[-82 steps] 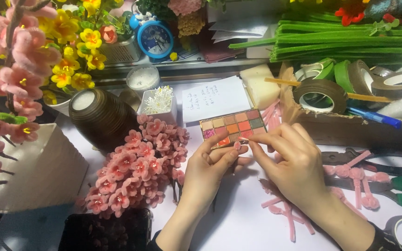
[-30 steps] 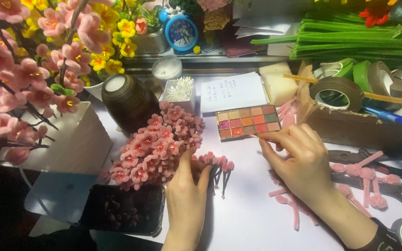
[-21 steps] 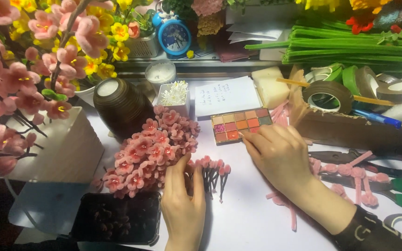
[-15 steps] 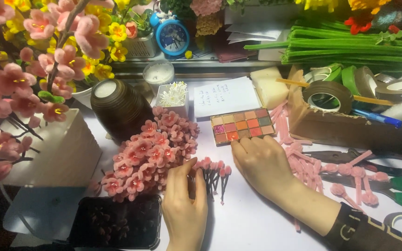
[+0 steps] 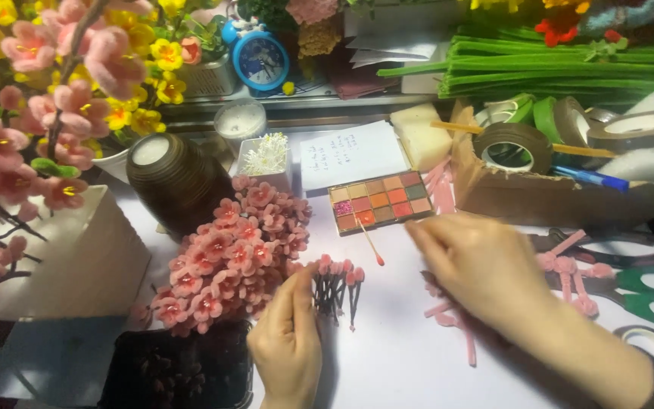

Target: Assembling small artificial flower petals onto stems at a design station using a small applicator tool.

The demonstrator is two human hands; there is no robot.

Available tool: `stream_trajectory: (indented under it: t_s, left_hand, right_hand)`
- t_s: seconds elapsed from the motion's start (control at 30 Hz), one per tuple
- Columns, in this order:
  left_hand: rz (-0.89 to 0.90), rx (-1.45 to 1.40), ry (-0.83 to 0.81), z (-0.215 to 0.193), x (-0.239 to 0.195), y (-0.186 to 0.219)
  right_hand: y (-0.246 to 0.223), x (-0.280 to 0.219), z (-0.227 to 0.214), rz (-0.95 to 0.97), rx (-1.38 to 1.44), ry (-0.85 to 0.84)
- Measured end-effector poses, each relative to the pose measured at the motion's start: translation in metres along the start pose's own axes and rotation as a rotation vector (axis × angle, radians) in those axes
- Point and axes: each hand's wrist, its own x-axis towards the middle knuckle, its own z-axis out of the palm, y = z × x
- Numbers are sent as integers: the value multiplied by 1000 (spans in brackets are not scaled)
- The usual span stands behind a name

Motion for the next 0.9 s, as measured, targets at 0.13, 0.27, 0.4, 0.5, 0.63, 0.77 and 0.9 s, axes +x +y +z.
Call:
stream_trajectory:
  t_s: [0.13, 0.27, 0.4, 0.5, 0.63, 0.77, 0.9]
  left_hand:
    - [-27, -3, -160, -9, 8, 14]
    - [193, -129, -331, 4, 21, 38]
    - [328, -65, -548, 32, 37, 55]
    - [372, 4, -488, 50, 44, 63]
    - [338, 34, -447, 53, 46, 70]
    - [208, 17, -499, 53, 44, 60]
    - [-32, 94, -696, 58, 47, 56]
  right_hand:
    - [27, -22, -48, 348, 138, -27]
    - [66, -56, -36, 136, 248, 81]
    - [58, -67, -10, -133, 221, 102]
    - [29, -55, 13, -226, 31, 167]
    - [29, -41, 38, -212, -220, 160]
    - [39, -33, 13, -24, 95, 150]
    - [36, -26, -46, 623, 648, -132]
